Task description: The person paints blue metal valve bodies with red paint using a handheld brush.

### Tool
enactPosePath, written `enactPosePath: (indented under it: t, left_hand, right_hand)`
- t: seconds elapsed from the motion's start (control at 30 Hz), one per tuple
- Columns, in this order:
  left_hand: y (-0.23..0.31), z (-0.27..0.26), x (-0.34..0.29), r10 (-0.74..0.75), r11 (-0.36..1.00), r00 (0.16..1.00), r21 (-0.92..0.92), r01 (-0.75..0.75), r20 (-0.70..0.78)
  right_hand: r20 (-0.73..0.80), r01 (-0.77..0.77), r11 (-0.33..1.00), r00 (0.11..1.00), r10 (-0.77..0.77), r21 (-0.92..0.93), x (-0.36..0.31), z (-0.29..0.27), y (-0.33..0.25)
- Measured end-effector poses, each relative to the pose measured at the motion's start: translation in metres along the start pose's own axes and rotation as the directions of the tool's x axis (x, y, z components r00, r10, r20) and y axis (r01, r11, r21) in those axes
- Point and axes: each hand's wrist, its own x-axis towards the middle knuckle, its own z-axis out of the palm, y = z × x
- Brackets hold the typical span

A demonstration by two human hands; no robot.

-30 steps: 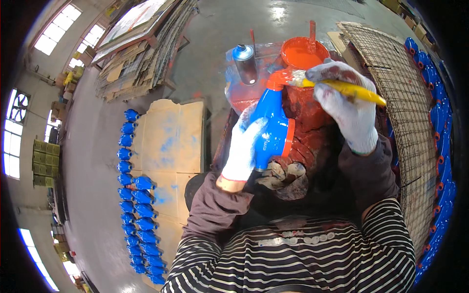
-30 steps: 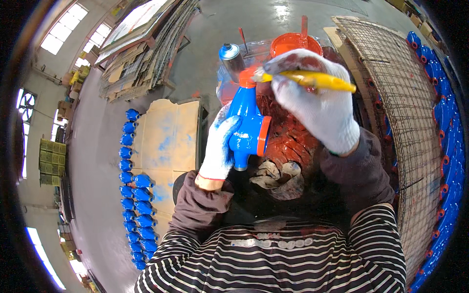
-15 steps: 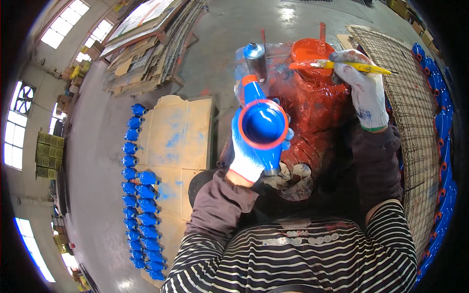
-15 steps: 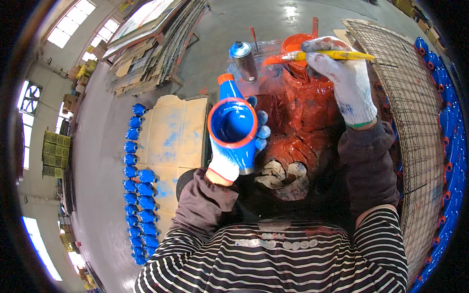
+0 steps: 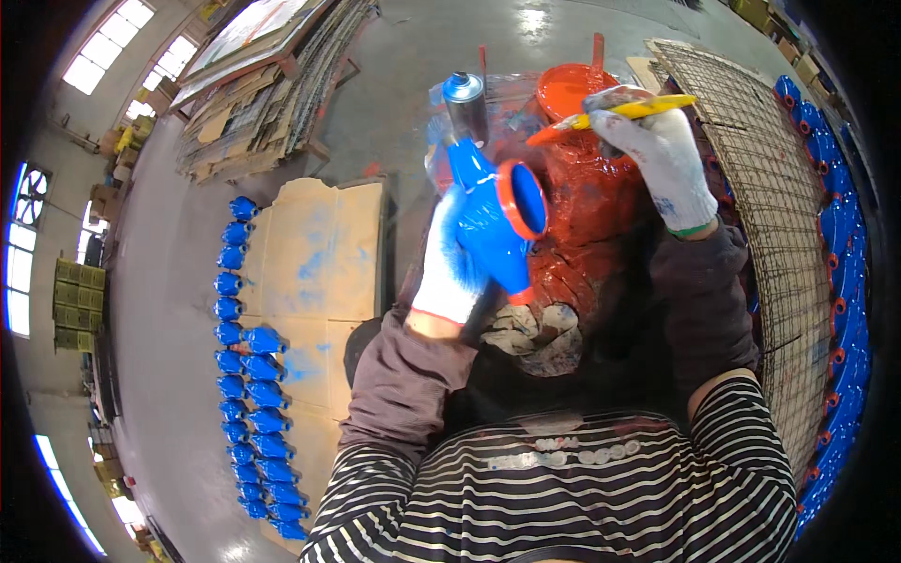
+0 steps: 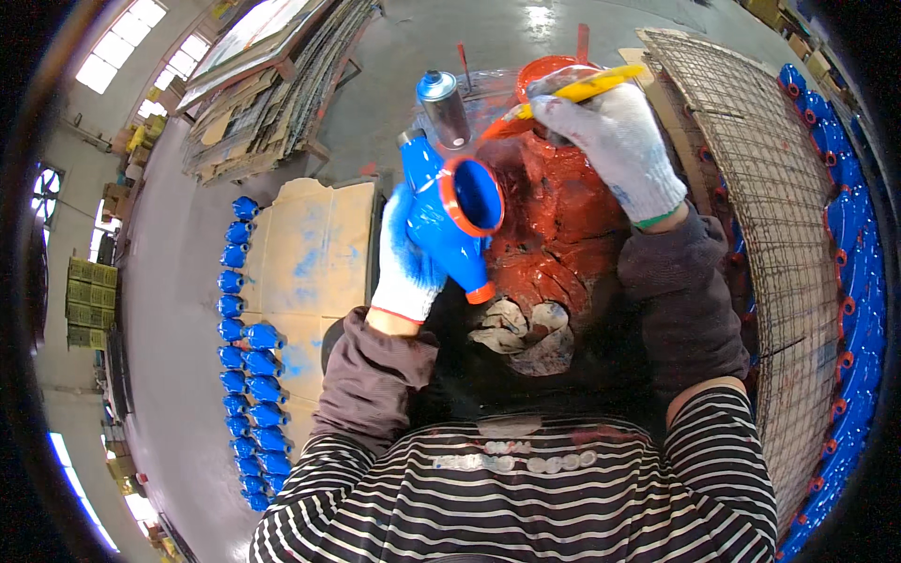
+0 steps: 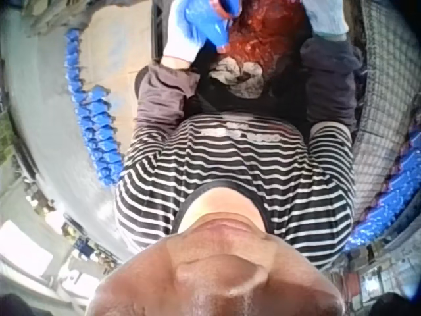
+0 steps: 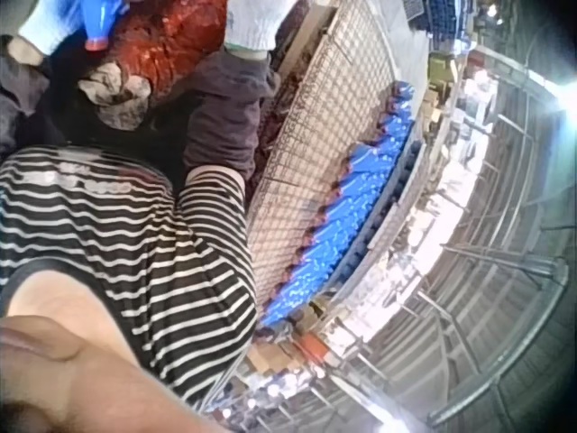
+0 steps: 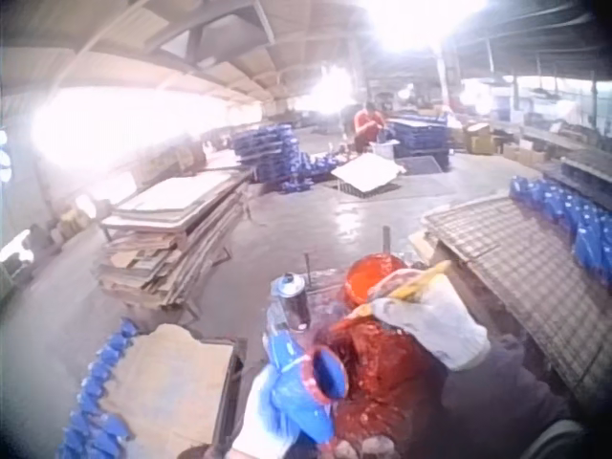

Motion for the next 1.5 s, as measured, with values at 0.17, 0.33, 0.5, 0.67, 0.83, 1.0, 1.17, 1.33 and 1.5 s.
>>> enactPosePath:
  t: [0.17, 0.33, 0.5, 0.67, 0.83, 1.0, 1.17, 1.33, 1.5]
  left_hand:
    - [-0.004, -0.018, 0.002, 0.347, -0.276, 0.764, 0.838, -0.470, 0.543]
    - [-0.018, -0.005, -0.003, 0.240, -0.735, 0.734, 0.613, -0.291, 0.636]
    - [-0.019, -0.009, -0.005, 0.242, -0.770, 0.730, 0.585, -0.256, 0.639]
    - [-0.019, -0.006, -0.006, 0.260, -0.740, 0.760, 0.628, -0.240, 0.596]
    - [-0.015, -0.006, -0.005, 0.259, -0.762, 0.740, 0.602, -0.238, 0.621]
    - [-0.008, -0.017, -0.001, 0.310, -0.453, 0.840, 0.846, -0.282, 0.446]
    - [-0.008, -0.009, -0.005, -0.039, 0.796, 0.997, 0.601, 0.072, -0.069]
    - [-0.004, -0.036, 0.003, -0.087, 0.969, 0.990, 0.223, 0.111, -0.114]
    - [-0.007, -0.014, -0.007, 0.163, 0.284, 0.912, 0.867, -0.409, 0.376]
  right_hand:
    - [0.118, 0.232, 0.821, 0.973, -0.199, -0.522, 0.004, 0.013, 0.020]
    - [0.111, 0.191, 0.586, 0.979, -0.170, -0.788, -0.006, 0.022, 0.011]
    - [0.214, 0.374, 0.575, 0.920, -0.328, -0.728, -0.015, 0.016, -0.006]
    - [0.193, 0.268, 0.721, 0.963, -0.187, -0.639, -0.022, 0.006, -0.023]
    - [0.192, 0.260, 0.647, 0.966, -0.175, -0.717, -0.016, 0.018, -0.008]
    - [0.150, 0.257, 0.768, 0.966, -0.208, -0.586, -0.028, 0.019, -0.011]
    - [0.113, 0.242, 0.852, 0.970, -0.214, -0.464, -0.026, 0.007, -0.024]
    - [0.081, 0.012, 0.999, 0.997, -0.009, -0.030, -0.013, -0.016, -0.012]
    - [0.109, -0.126, 0.867, 0.991, 0.084, 0.481, -0.002, -0.016, 0.020]
